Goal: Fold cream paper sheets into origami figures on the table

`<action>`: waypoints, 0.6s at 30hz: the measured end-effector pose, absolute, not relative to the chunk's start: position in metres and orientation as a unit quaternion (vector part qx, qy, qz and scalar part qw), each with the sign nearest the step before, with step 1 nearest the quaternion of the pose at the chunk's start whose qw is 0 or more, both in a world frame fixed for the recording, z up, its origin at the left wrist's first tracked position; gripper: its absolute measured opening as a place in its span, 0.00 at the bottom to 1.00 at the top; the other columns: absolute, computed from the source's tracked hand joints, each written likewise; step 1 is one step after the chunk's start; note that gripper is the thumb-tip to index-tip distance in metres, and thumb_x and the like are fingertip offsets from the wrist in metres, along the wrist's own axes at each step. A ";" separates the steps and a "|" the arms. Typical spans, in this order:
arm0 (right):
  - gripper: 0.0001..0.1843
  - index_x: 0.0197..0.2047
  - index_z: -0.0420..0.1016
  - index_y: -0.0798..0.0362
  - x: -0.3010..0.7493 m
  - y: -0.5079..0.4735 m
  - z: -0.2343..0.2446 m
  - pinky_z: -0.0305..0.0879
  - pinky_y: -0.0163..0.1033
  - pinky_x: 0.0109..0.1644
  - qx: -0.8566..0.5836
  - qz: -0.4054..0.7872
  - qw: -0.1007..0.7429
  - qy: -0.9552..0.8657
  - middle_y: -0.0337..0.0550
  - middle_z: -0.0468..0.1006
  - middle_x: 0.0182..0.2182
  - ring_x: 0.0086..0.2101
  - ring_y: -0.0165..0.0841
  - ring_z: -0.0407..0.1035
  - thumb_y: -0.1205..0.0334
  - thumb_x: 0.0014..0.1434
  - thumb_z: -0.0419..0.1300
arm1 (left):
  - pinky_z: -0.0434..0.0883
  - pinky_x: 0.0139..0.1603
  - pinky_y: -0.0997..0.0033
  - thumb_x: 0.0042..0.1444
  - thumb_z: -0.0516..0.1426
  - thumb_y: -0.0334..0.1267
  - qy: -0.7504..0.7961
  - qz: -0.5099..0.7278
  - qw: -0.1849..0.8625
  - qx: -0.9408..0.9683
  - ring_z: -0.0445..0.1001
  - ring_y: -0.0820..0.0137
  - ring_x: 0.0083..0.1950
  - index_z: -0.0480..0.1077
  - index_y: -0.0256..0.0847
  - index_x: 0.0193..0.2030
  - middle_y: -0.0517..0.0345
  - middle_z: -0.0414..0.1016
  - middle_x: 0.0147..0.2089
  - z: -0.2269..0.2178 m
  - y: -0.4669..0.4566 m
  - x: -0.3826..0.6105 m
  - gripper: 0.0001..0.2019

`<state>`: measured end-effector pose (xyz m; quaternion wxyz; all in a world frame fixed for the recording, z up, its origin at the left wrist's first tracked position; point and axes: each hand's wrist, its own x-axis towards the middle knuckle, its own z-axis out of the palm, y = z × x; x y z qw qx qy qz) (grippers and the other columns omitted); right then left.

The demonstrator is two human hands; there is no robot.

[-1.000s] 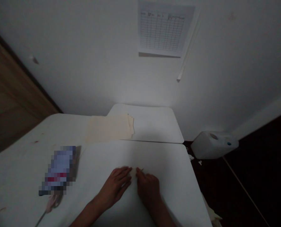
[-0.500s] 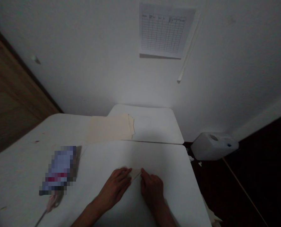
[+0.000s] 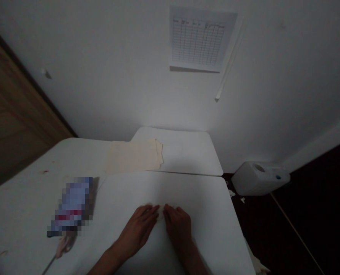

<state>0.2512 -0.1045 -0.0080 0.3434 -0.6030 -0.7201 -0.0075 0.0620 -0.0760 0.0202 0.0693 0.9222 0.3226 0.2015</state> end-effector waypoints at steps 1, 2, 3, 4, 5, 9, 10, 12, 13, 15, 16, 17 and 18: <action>0.17 0.45 0.78 0.50 0.251 -0.105 -0.008 0.65 0.33 0.33 -0.607 -0.011 0.342 -0.718 0.43 0.81 0.29 0.28 0.33 0.73 0.58 0.70 0.48 | 0.67 0.56 0.52 0.63 0.51 0.30 0.332 0.203 0.066 0.919 0.69 0.57 0.56 0.69 0.41 0.55 0.53 0.72 0.59 0.019 -0.076 0.062 0.15; 0.17 0.45 0.78 0.50 0.251 -0.105 -0.008 0.64 0.33 0.33 -0.610 -0.015 0.340 -0.716 0.43 0.81 0.28 0.27 0.32 0.72 0.58 0.70 0.47 | 0.67 0.55 0.52 0.63 0.52 0.31 0.343 0.204 0.062 0.915 0.69 0.57 0.55 0.68 0.41 0.56 0.54 0.73 0.58 0.019 -0.076 0.061 0.15; 0.18 0.44 0.78 0.50 0.250 -0.106 -0.008 0.63 0.32 0.32 -0.613 -0.019 0.338 -0.714 0.42 0.81 0.28 0.27 0.32 0.72 0.57 0.70 0.47 | 0.67 0.55 0.52 0.63 0.52 0.33 0.353 0.204 0.056 0.911 0.69 0.57 0.55 0.67 0.41 0.57 0.54 0.73 0.58 0.018 -0.077 0.060 0.16; 0.18 0.44 0.78 0.50 0.250 -0.106 -0.007 0.63 0.32 0.32 -0.615 -0.023 0.337 -0.712 0.42 0.81 0.27 0.26 0.32 0.72 0.57 0.70 0.47 | 0.67 0.54 0.52 0.63 0.53 0.34 0.362 0.204 0.049 0.908 0.69 0.56 0.55 0.66 0.41 0.58 0.54 0.74 0.57 0.017 -0.077 0.059 0.17; 0.19 0.43 0.78 0.50 0.250 -0.106 -0.007 0.62 0.32 0.31 -0.618 -0.027 0.336 -0.710 0.41 0.80 0.27 0.25 0.31 0.72 0.56 0.71 0.46 | 0.67 0.54 0.52 0.63 0.53 0.35 0.370 0.205 0.042 0.905 0.69 0.56 0.55 0.66 0.41 0.58 0.55 0.74 0.56 0.016 -0.077 0.057 0.17; 0.20 0.44 0.78 0.50 0.250 -0.107 -0.007 0.60 0.31 0.32 -0.625 -0.035 0.325 -0.709 0.40 0.80 0.26 0.25 0.30 0.71 0.55 0.71 0.45 | 0.67 0.51 0.54 0.65 0.52 0.37 0.398 0.187 0.025 0.898 0.71 0.57 0.51 0.66 0.42 0.59 0.55 0.75 0.56 0.017 -0.077 0.045 0.16; 0.21 0.44 0.78 0.50 0.250 -0.108 -0.008 0.60 0.31 0.32 -0.626 -0.035 0.322 -0.709 0.40 0.80 0.26 0.26 0.30 0.71 0.55 0.71 0.45 | 0.67 0.51 0.54 0.65 0.51 0.37 0.404 0.180 0.024 0.897 0.71 0.58 0.50 0.65 0.42 0.59 0.55 0.74 0.56 0.017 -0.076 0.042 0.16; 0.21 0.44 0.78 0.50 0.251 -0.108 -0.007 0.61 0.31 0.33 -0.627 -0.031 0.317 -0.711 0.41 0.81 0.28 0.27 0.30 0.72 0.55 0.72 0.44 | 0.67 0.50 0.56 0.65 0.51 0.37 0.411 0.172 0.018 0.895 0.71 0.59 0.49 0.65 0.42 0.60 0.54 0.74 0.56 0.018 -0.075 0.036 0.17; 0.22 0.44 0.79 0.50 0.251 -0.108 -0.007 0.61 0.31 0.34 -0.627 -0.030 0.316 -0.711 0.41 0.81 0.28 0.27 0.30 0.72 0.55 0.72 0.44 | 0.67 0.49 0.56 0.65 0.51 0.37 0.414 0.172 0.014 0.894 0.71 0.58 0.49 0.65 0.42 0.60 0.54 0.75 0.56 0.018 -0.075 0.034 0.17; 0.22 0.43 0.79 0.50 0.251 -0.108 -0.007 0.61 0.31 0.34 -0.627 -0.027 0.314 -0.712 0.41 0.81 0.28 0.27 0.30 0.72 0.55 0.72 0.44 | 0.68 0.48 0.56 0.65 0.52 0.37 0.422 0.175 0.005 0.890 0.71 0.58 0.49 0.64 0.42 0.60 0.53 0.75 0.55 0.017 -0.074 0.030 0.18; 0.22 0.43 0.79 0.50 0.251 -0.108 -0.006 0.61 0.31 0.34 -0.628 -0.026 0.314 -0.712 0.41 0.81 0.28 0.27 0.30 0.72 0.56 0.72 0.44 | 0.68 0.48 0.56 0.65 0.52 0.37 0.426 0.177 0.001 0.887 0.71 0.58 0.48 0.64 0.42 0.61 0.53 0.76 0.54 0.017 -0.074 0.028 0.18; 0.21 0.44 0.79 0.50 0.251 -0.109 -0.006 0.61 0.31 0.34 -0.628 -0.025 0.314 -0.712 0.41 0.81 0.28 0.27 0.30 0.72 0.56 0.71 0.45 | 0.68 0.47 0.56 0.65 0.52 0.37 0.430 0.179 -0.001 0.885 0.72 0.58 0.48 0.64 0.41 0.61 0.52 0.76 0.53 0.017 -0.073 0.027 0.18; 0.20 0.44 0.79 0.50 0.251 -0.109 -0.005 0.60 0.31 0.34 -0.629 -0.023 0.314 -0.711 0.41 0.81 0.28 0.27 0.30 0.72 0.56 0.71 0.45 | 0.68 0.47 0.56 0.65 0.52 0.38 0.433 0.179 -0.003 0.883 0.72 0.58 0.47 0.64 0.41 0.61 0.51 0.76 0.53 0.017 -0.073 0.027 0.18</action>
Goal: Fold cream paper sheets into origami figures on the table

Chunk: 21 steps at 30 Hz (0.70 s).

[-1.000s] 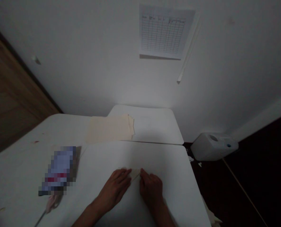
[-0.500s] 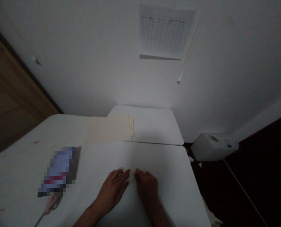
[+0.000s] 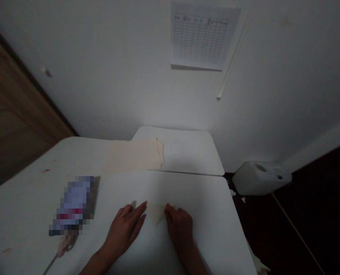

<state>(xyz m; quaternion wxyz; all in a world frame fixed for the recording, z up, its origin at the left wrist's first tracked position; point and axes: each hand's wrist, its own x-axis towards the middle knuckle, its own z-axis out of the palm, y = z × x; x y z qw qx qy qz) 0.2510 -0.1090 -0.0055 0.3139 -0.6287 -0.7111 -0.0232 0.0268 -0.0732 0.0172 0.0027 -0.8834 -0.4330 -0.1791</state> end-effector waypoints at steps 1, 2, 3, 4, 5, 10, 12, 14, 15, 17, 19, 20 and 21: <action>0.20 0.45 0.79 0.50 0.251 -0.109 -0.005 0.60 0.31 0.33 -0.630 -0.023 0.316 -0.709 0.41 0.81 0.28 0.27 0.30 0.72 0.56 0.71 0.46 | 0.68 0.47 0.56 0.65 0.52 0.38 -0.436 -0.179 0.004 -0.882 0.72 0.58 0.47 0.64 0.41 0.61 0.51 0.76 0.53 0.017 -0.073 0.026 0.18; 0.19 0.45 0.79 0.50 0.251 -0.110 -0.005 0.60 0.31 0.33 -0.631 -0.023 0.317 -0.707 0.41 0.80 0.27 0.26 0.30 0.71 0.56 0.71 0.46 | 0.69 0.48 0.55 0.65 0.51 0.38 -0.438 -0.178 0.007 -0.881 0.72 0.58 0.47 0.64 0.40 0.61 0.51 0.76 0.53 0.017 -0.073 0.026 0.19; 0.19 0.45 0.79 0.50 0.251 -0.110 -0.005 0.60 0.31 0.33 -0.632 -0.023 0.316 -0.707 0.41 0.80 0.26 0.26 0.30 0.71 0.57 0.71 0.46 | 0.69 0.48 0.54 0.65 0.51 0.38 -0.440 -0.176 0.009 -0.880 0.72 0.57 0.48 0.64 0.40 0.61 0.50 0.76 0.53 0.017 -0.073 0.026 0.19; 0.19 0.45 0.79 0.50 0.250 -0.110 -0.005 0.60 0.31 0.33 -0.633 -0.023 0.315 -0.707 0.41 0.80 0.26 0.26 0.30 0.71 0.57 0.71 0.47 | 0.70 0.48 0.53 0.65 0.51 0.38 -0.441 -0.174 0.013 -0.880 0.72 0.57 0.48 0.64 0.40 0.61 0.50 0.76 0.54 0.016 -0.073 0.026 0.19; 0.19 0.45 0.79 0.50 0.250 -0.110 -0.005 0.60 0.31 0.33 -0.633 -0.023 0.313 -0.708 0.41 0.80 0.26 0.26 0.30 0.71 0.57 0.71 0.47 | 0.70 0.48 0.52 0.65 0.51 0.38 -0.442 -0.173 0.017 -0.880 0.72 0.56 0.49 0.65 0.40 0.60 0.50 0.75 0.55 0.014 -0.073 0.026 0.18; 0.16 0.45 0.78 0.50 0.249 -0.109 -0.006 0.60 0.32 0.34 -0.641 -0.020 0.294 -0.709 0.42 0.81 0.28 0.27 0.31 0.72 0.58 0.69 0.49 | 0.70 0.55 0.51 0.64 0.49 0.32 -0.390 -0.199 0.043 -0.898 0.68 0.55 0.58 0.67 0.39 0.58 0.49 0.65 0.64 0.007 -0.077 0.028 0.17; 0.15 0.45 0.78 0.49 0.249 -0.109 -0.005 0.60 0.32 0.34 -0.644 -0.019 0.288 -0.708 0.41 0.81 0.28 0.27 0.31 0.72 0.59 0.69 0.50 | 0.69 0.59 0.53 0.64 0.49 0.30 -0.341 -0.195 0.028 -0.919 0.63 0.56 0.64 0.64 0.39 0.61 0.49 0.61 0.67 0.009 -0.079 0.033 0.19; 0.14 0.46 0.78 0.49 0.249 -0.109 -0.005 0.60 0.32 0.34 -0.645 -0.020 0.285 -0.709 0.41 0.81 0.28 0.27 0.31 0.72 0.60 0.69 0.50 | 0.68 0.62 0.54 0.64 0.49 0.30 -0.300 -0.177 -0.002 -0.937 0.60 0.58 0.67 0.63 0.40 0.63 0.50 0.60 0.68 0.015 -0.082 0.038 0.21; 0.14 0.46 0.78 0.49 0.249 -0.109 -0.005 0.60 0.32 0.34 -0.644 -0.021 0.283 -0.710 0.41 0.81 0.28 0.27 0.31 0.72 0.60 0.68 0.50 | 0.67 0.62 0.54 0.64 0.49 0.30 -0.289 -0.170 -0.016 -0.942 0.60 0.58 0.67 0.63 0.42 0.63 0.51 0.60 0.68 0.019 -0.083 0.041 0.20; 0.14 0.47 0.77 0.49 0.250 -0.109 -0.004 0.61 0.32 0.34 -0.642 -0.024 0.277 -0.714 0.41 0.81 0.29 0.28 0.31 0.73 0.60 0.68 0.50 | 0.67 0.62 0.52 0.64 0.50 0.31 -0.281 -0.165 -0.041 -0.945 0.60 0.58 0.67 0.64 0.44 0.62 0.52 0.62 0.67 0.026 -0.084 0.045 0.20; 0.14 0.48 0.77 0.49 0.250 -0.109 -0.004 0.61 0.32 0.34 -0.643 -0.025 0.266 -0.718 0.42 0.82 0.30 0.28 0.32 0.73 0.60 0.68 0.51 | 0.67 0.62 0.50 0.64 0.50 0.32 -0.279 -0.166 -0.059 -0.944 0.59 0.56 0.68 0.66 0.45 0.61 0.52 0.62 0.67 0.031 -0.085 0.046 0.19; 0.14 0.49 0.76 0.49 0.250 -0.110 -0.004 0.62 0.32 0.34 -0.644 -0.024 0.261 -0.719 0.42 0.82 0.31 0.29 0.32 0.73 0.60 0.67 0.51 | 0.66 0.62 0.49 0.64 0.51 0.32 -0.278 -0.167 -0.068 -0.944 0.58 0.55 0.68 0.67 0.45 0.60 0.52 0.62 0.67 0.033 -0.086 0.046 0.19; 0.14 0.49 0.76 0.49 0.250 -0.110 -0.003 0.62 0.32 0.35 -0.645 -0.021 0.257 -0.719 0.42 0.82 0.32 0.29 0.32 0.73 0.59 0.67 0.52 | 0.66 0.63 0.49 0.64 0.51 0.32 -0.275 -0.170 -0.076 -0.943 0.57 0.55 0.68 0.68 0.45 0.59 0.52 0.61 0.67 0.035 -0.086 0.046 0.18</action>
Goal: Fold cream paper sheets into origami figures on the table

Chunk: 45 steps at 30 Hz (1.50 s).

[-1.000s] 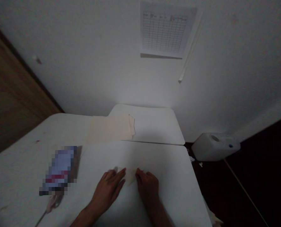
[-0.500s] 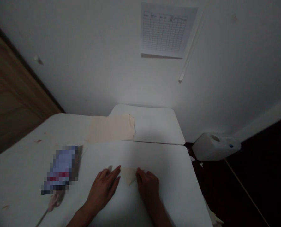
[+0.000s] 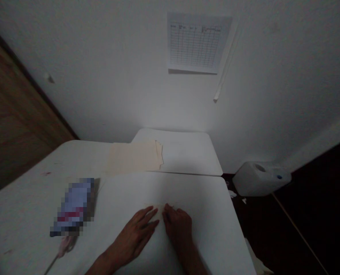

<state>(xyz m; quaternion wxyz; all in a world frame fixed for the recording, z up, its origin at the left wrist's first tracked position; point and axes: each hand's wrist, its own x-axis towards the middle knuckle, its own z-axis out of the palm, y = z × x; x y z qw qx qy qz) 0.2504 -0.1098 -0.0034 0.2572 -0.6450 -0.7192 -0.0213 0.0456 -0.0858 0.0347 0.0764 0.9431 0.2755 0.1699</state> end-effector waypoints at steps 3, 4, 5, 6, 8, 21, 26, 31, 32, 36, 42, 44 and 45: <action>0.14 0.50 0.75 0.48 0.251 -0.111 -0.002 0.64 0.33 0.36 -0.649 -0.010 0.250 -0.718 0.41 0.82 0.35 0.30 0.33 0.74 0.59 0.65 0.54 | 0.66 0.63 0.49 0.64 0.51 0.32 0.273 0.180 0.097 0.940 0.57 0.55 0.69 0.70 0.46 0.56 0.52 0.62 0.67 0.035 -0.086 0.044 0.16; 0.14 0.50 0.75 0.47 0.250 -0.111 -0.002 0.65 0.34 0.36 -0.651 -0.006 0.250 -0.717 0.40 0.82 0.35 0.31 0.33 0.74 0.59 0.64 0.54 | 0.66 0.63 0.49 0.64 0.51 0.33 0.276 0.183 0.101 0.938 0.58 0.55 0.68 0.71 0.45 0.55 0.51 0.63 0.66 0.034 -0.086 0.044 0.16; 0.14 0.51 0.75 0.47 0.250 -0.112 -0.001 0.65 0.34 0.36 -0.653 -0.002 0.250 -0.715 0.40 0.82 0.36 0.31 0.34 0.75 0.58 0.64 0.55 | 0.66 0.62 0.49 0.64 0.51 0.33 0.281 0.189 0.104 0.935 0.59 0.56 0.67 0.71 0.45 0.55 0.51 0.65 0.65 0.033 -0.085 0.044 0.15; 0.14 0.51 0.75 0.47 0.250 -0.113 0.000 0.66 0.34 0.37 -0.655 0.002 0.251 -0.713 0.40 0.82 0.36 0.31 0.34 0.75 0.57 0.63 0.56 | 0.67 0.62 0.50 0.65 0.50 0.33 0.289 0.197 0.107 0.931 0.61 0.57 0.66 0.71 0.44 0.55 0.50 0.67 0.63 0.031 -0.084 0.045 0.15; 0.15 0.51 0.75 0.48 0.250 -0.113 0.001 0.66 0.35 0.38 -0.655 0.010 0.254 -0.711 0.41 0.82 0.37 0.32 0.34 0.75 0.56 0.63 0.56 | 0.68 0.60 0.52 0.65 0.50 0.34 0.309 0.222 0.107 0.919 0.65 0.59 0.63 0.70 0.43 0.55 0.49 0.68 0.62 0.027 -0.082 0.046 0.15; 0.19 0.57 0.69 0.48 0.244 -0.109 0.010 0.69 0.32 0.43 -0.598 0.081 0.236 -0.762 0.44 0.82 0.41 0.37 0.32 0.77 0.67 0.66 0.48 | 0.71 0.52 0.52 0.65 0.48 0.30 0.321 0.203 0.071 0.922 0.69 0.59 0.55 0.63 0.44 0.63 0.51 0.69 0.62 0.028 -0.074 0.060 0.21; 0.22 0.60 0.66 0.49 0.240 -0.109 0.015 0.69 0.32 0.39 -0.598 0.077 0.207 -0.771 0.44 0.82 0.39 0.34 0.32 0.77 0.69 0.65 0.48 | 0.67 0.56 0.50 0.64 0.48 0.30 0.357 0.179 0.062 0.915 0.67 0.57 0.57 0.59 0.43 0.65 0.53 0.69 0.62 0.020 -0.078 0.059 0.23; 0.23 0.60 0.66 0.50 0.237 -0.112 0.015 0.69 0.31 0.36 -0.614 0.046 0.191 -0.765 0.44 0.82 0.38 0.32 0.31 0.77 0.71 0.64 0.49 | 0.67 0.54 0.52 0.65 0.48 0.31 0.377 0.184 0.058 0.906 0.67 0.57 0.56 0.59 0.44 0.65 0.54 0.69 0.61 0.013 -0.080 0.061 0.22; 0.23 0.60 0.67 0.50 0.236 -0.112 0.013 0.69 0.31 0.36 -0.617 0.041 0.191 -0.762 0.45 0.82 0.38 0.32 0.32 0.77 0.70 0.64 0.49 | 0.67 0.53 0.52 0.65 0.48 0.31 0.380 0.187 0.055 0.904 0.68 0.57 0.55 0.59 0.44 0.65 0.54 0.70 0.61 0.013 -0.080 0.060 0.22; 0.20 0.59 0.69 0.49 0.238 -0.115 0.005 0.69 0.31 0.34 -0.643 0.031 0.203 -0.738 0.45 0.82 0.39 0.30 0.31 0.77 0.65 0.66 0.49 | 0.67 0.50 0.54 0.65 0.49 0.33 0.407 0.203 0.041 0.889 0.69 0.57 0.52 0.62 0.43 0.63 0.52 0.74 0.56 0.015 -0.080 0.055 0.20; 0.17 0.53 0.73 0.49 0.243 -0.121 0.003 0.67 0.32 0.30 -0.698 -0.023 0.208 -0.685 0.45 0.83 0.38 0.27 0.33 0.77 0.54 0.65 0.53 | 0.67 0.47 0.55 0.65 0.49 0.36 0.446 0.203 0.033 0.871 0.70 0.58 0.48 0.62 0.42 0.62 0.51 0.76 0.52 0.018 -0.080 0.040 0.19; 0.19 0.52 0.74 0.49 0.243 -0.122 0.004 0.66 0.34 0.28 -0.714 -0.040 0.197 -0.670 0.44 0.83 0.34 0.25 0.34 0.76 0.49 0.64 0.53 | 0.67 0.46 0.56 0.65 0.49 0.35 0.453 0.203 0.035 0.868 0.70 0.58 0.46 0.61 0.42 0.63 0.51 0.76 0.51 0.018 -0.080 0.038 0.19; 0.20 0.51 0.74 0.49 0.243 -0.123 0.004 0.66 0.35 0.28 -0.722 -0.046 0.194 -0.663 0.44 0.83 0.32 0.24 0.35 0.76 0.47 0.64 0.53 | 0.67 0.46 0.56 0.65 0.49 0.35 0.455 0.203 0.036 0.866 0.70 0.59 0.46 0.61 0.42 0.63 0.51 0.77 0.50 0.018 -0.080 0.037 0.19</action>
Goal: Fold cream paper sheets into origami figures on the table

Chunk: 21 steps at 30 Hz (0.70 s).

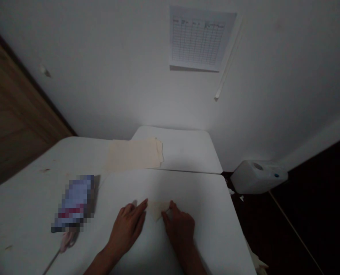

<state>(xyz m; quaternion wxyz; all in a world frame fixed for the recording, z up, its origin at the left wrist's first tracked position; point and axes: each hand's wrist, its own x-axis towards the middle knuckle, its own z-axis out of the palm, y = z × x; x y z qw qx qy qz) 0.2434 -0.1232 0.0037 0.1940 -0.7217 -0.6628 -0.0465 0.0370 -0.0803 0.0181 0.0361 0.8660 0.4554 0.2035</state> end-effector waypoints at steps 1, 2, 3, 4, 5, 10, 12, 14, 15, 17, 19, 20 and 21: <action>0.21 0.51 0.74 0.50 0.244 -0.124 0.003 0.65 0.35 0.28 -0.728 -0.053 0.194 -0.656 0.44 0.82 0.30 0.24 0.36 0.76 0.46 0.64 0.53 | 0.67 0.46 0.56 0.65 0.49 0.35 0.458 0.205 0.036 0.864 0.71 0.59 0.45 0.60 0.42 0.63 0.51 0.77 0.49 0.018 -0.081 0.037 0.20; 0.23 0.51 0.75 0.51 0.244 -0.125 0.002 0.65 0.36 0.28 -0.732 -0.060 0.198 -0.649 0.45 0.82 0.28 0.24 0.36 0.75 0.45 0.63 0.53 | 0.67 0.46 0.56 0.65 0.49 0.36 0.459 0.209 0.034 0.863 0.71 0.59 0.45 0.60 0.42 0.63 0.51 0.77 0.49 0.018 -0.081 0.037 0.20; 0.24 0.51 0.75 0.52 0.244 -0.126 0.001 0.65 0.36 0.28 -0.734 -0.067 0.203 -0.644 0.45 0.82 0.28 0.23 0.37 0.75 0.44 0.63 0.53 | 0.67 0.46 0.56 0.65 0.49 0.36 0.459 0.214 0.031 0.861 0.71 0.59 0.45 0.60 0.42 0.63 0.51 0.77 0.48 0.018 -0.081 0.037 0.20; 0.25 0.52 0.75 0.52 0.244 -0.127 -0.001 0.65 0.36 0.28 -0.735 -0.075 0.209 -0.640 0.46 0.82 0.27 0.23 0.37 0.75 0.43 0.63 0.52 | 0.67 0.46 0.57 0.65 0.49 0.36 0.459 0.221 0.026 0.860 0.71 0.59 0.45 0.60 0.43 0.63 0.51 0.77 0.48 0.017 -0.082 0.038 0.20; 0.26 0.52 0.75 0.53 0.245 -0.127 -0.002 0.65 0.36 0.29 -0.735 -0.081 0.215 -0.638 0.47 0.81 0.27 0.23 0.37 0.75 0.42 0.63 0.52 | 0.67 0.46 0.57 0.65 0.50 0.37 0.458 0.227 0.022 0.859 0.71 0.59 0.45 0.60 0.43 0.63 0.51 0.77 0.48 0.017 -0.082 0.038 0.20; 0.23 0.51 0.75 0.53 0.248 -0.128 -0.006 0.68 0.37 0.34 -0.724 -0.068 0.245 -0.641 0.48 0.82 0.33 0.28 0.37 0.76 0.45 0.65 0.52 | 0.68 0.45 0.56 0.65 0.50 0.38 0.461 0.249 0.008 0.852 0.71 0.59 0.43 0.63 0.42 0.60 0.50 0.77 0.46 0.012 -0.079 0.041 0.17; 0.21 0.50 0.75 0.53 0.251 -0.127 -0.005 0.69 0.37 0.37 -0.719 -0.046 0.267 -0.640 0.47 0.82 0.38 0.31 0.37 0.77 0.48 0.66 0.51 | 0.69 0.46 0.55 0.64 0.51 0.39 0.462 0.260 0.003 0.848 0.72 0.59 0.43 0.65 0.42 0.56 0.50 0.77 0.45 0.012 -0.075 0.044 0.15; 0.18 0.48 0.75 0.51 0.254 -0.125 -0.002 0.70 0.38 0.41 -0.706 -0.025 0.298 -0.642 0.47 0.81 0.42 0.36 0.36 0.77 0.51 0.67 0.50 | 0.69 0.46 0.54 0.64 0.52 0.40 0.459 0.273 -0.003 0.845 0.72 0.58 0.44 0.67 0.42 0.54 0.50 0.77 0.47 0.012 -0.072 0.047 0.13; 0.17 0.48 0.75 0.51 0.256 -0.123 0.001 0.70 0.38 0.42 -0.698 -0.015 0.312 -0.644 0.46 0.81 0.43 0.38 0.36 0.77 0.53 0.67 0.50 | 0.69 0.47 0.53 0.63 0.52 0.40 0.455 0.280 -0.004 0.845 0.72 0.57 0.46 0.67 0.43 0.53 0.49 0.76 0.49 0.013 -0.071 0.048 0.13; 0.15 0.49 0.75 0.50 0.260 -0.120 0.007 0.70 0.38 0.44 -0.682 0.006 0.328 -0.654 0.46 0.80 0.45 0.40 0.35 0.76 0.55 0.65 0.52 | 0.69 0.50 0.51 0.63 0.53 0.41 0.445 0.292 0.000 0.847 0.71 0.56 0.49 0.67 0.43 0.54 0.47 0.72 0.56 0.014 -0.069 0.051 0.14; 0.15 0.50 0.75 0.50 0.264 -0.117 0.013 0.70 0.38 0.45 -0.667 0.026 0.324 -0.670 0.45 0.80 0.44 0.41 0.35 0.75 0.56 0.63 0.55 | 0.68 0.52 0.50 0.63 0.53 0.41 0.433 0.293 0.013 0.853 0.69 0.56 0.53 0.65 0.42 0.58 0.46 0.69 0.61 0.013 -0.069 0.053 0.18; 0.15 0.50 0.75 0.49 0.265 -0.114 0.016 0.70 0.38 0.46 -0.659 0.037 0.319 -0.680 0.45 0.80 0.44 0.41 0.36 0.74 0.57 0.62 0.57 | 0.68 0.53 0.50 0.63 0.54 0.41 0.426 0.289 0.022 0.857 0.69 0.56 0.54 0.64 0.41 0.59 0.46 0.68 0.61 0.012 -0.069 0.054 0.19; 0.14 0.49 0.75 0.49 0.266 -0.112 0.018 0.70 0.39 0.47 -0.650 0.049 0.314 -0.691 0.44 0.80 0.44 0.42 0.36 0.74 0.58 0.61 0.58 | 0.68 0.54 0.50 0.62 0.54 0.41 0.420 0.283 0.029 0.862 0.68 0.56 0.55 0.63 0.41 0.60 0.46 0.68 0.61 0.011 -0.069 0.054 0.19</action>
